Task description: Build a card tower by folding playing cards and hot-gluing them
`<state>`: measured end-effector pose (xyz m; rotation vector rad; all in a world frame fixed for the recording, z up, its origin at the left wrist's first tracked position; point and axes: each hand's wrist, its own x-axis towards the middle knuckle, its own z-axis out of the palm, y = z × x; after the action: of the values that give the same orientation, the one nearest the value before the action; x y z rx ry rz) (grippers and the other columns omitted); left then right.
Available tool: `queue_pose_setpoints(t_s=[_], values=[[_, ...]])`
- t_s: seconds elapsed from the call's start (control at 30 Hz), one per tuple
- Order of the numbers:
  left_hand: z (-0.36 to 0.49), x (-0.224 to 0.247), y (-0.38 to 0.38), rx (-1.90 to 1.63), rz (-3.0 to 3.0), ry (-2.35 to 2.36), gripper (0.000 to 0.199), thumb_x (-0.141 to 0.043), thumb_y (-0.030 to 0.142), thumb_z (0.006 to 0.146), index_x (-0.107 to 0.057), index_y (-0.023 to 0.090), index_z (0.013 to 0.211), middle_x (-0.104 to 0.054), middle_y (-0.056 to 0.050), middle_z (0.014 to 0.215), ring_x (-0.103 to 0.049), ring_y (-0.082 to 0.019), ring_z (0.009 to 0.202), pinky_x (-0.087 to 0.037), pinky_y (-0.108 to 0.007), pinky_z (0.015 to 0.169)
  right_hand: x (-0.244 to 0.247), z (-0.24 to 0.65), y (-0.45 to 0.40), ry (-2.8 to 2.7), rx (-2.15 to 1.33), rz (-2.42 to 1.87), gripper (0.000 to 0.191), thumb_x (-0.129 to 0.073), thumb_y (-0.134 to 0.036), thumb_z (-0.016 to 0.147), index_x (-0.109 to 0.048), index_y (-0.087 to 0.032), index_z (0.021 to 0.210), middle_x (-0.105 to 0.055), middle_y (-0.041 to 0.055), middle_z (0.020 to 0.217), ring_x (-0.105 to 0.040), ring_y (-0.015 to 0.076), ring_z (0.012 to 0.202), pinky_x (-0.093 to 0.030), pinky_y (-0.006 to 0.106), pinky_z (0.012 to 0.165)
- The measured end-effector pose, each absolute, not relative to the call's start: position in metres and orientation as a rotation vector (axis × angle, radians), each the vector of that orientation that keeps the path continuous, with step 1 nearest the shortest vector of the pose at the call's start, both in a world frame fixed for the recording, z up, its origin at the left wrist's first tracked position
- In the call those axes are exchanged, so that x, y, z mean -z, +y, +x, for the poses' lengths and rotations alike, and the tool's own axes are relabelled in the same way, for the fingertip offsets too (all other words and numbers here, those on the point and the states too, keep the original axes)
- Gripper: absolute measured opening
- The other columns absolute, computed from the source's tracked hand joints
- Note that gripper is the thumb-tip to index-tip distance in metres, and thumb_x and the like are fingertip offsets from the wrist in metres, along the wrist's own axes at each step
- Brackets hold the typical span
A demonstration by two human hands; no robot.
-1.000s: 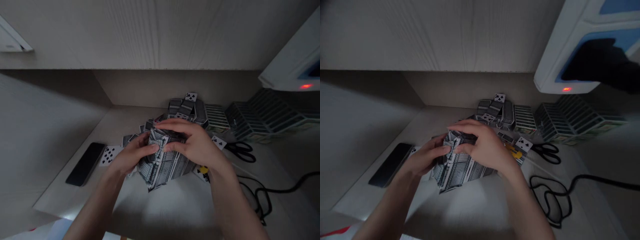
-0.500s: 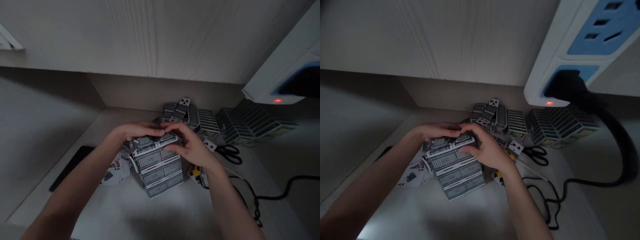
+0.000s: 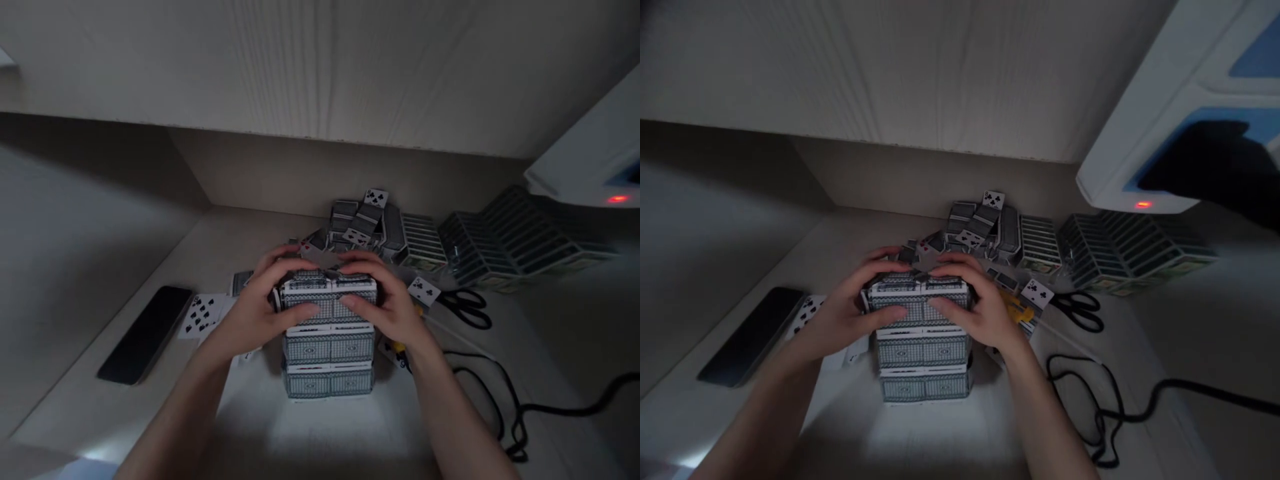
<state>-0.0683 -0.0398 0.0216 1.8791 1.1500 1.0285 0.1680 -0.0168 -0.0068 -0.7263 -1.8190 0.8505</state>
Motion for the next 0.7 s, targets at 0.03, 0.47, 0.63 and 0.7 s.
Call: queue_pose_setpoints(t_s=[0.03, 0.47, 0.63, 0.7], values=[[-0.065, -0.017, -0.039, -1.052, 1.846, 1.123, 0.044, -0.08, 0.037, 0.073, -0.066, 0.031, 0.114, -0.054, -0.007, 0.135, -0.047, -0.03, 0.132, -0.039, -0.045, 0.111, 0.009, 0.168, -0.018, -1.812, -0.86, -0.731, 0.035, -0.071, -0.023, 0.084, -0.063, -0.032, 0.117, -0.056, 0.0049, 0.131, -0.052, 0.023, 0.127, -0.039, 0.041, 0.109], [-0.043, 0.003, -0.041, -1.253, 1.501, 1.072, 0.018, -0.078, 0.028, 0.075, -0.074, 0.029, 0.092, -0.072, -0.002, 0.112, -0.065, -0.021, 0.11, -0.05, -0.038, 0.098, 0.022, 0.158, -0.028, -1.535, -1.023, -0.792, 0.02, -0.073, -0.024, 0.082, -0.07, -0.032, 0.1, -0.069, -0.0004, 0.112, -0.062, 0.0178, 0.112, -0.047, 0.035, 0.1], [-0.041, 0.003, -0.041, -1.278, 1.512, 1.09, 0.016, -0.078, 0.025, 0.075, -0.075, 0.03, 0.09, -0.072, 0.0, 0.113, -0.064, -0.02, 0.111, -0.048, -0.038, 0.102, 0.021, 0.158, -0.029, -1.517, -1.031, -0.797, 0.017, -0.073, -0.023, 0.082, -0.069, -0.031, 0.097, -0.069, -0.0001, 0.11, -0.063, 0.0174, 0.11, -0.047, 0.034, 0.099], [-0.041, 0.003, -0.042, -1.276, 1.501, 1.095, 0.016, -0.078, 0.025, 0.076, -0.075, 0.031, 0.09, -0.072, 0.0, 0.115, -0.064, -0.02, 0.113, -0.047, -0.039, 0.103, 0.021, 0.158, -0.029, -1.522, -1.042, -0.796, 0.017, -0.073, -0.023, 0.082, -0.069, -0.031, 0.097, -0.069, 0.0001, 0.109, -0.062, 0.0175, 0.111, -0.047, 0.034, 0.099]])
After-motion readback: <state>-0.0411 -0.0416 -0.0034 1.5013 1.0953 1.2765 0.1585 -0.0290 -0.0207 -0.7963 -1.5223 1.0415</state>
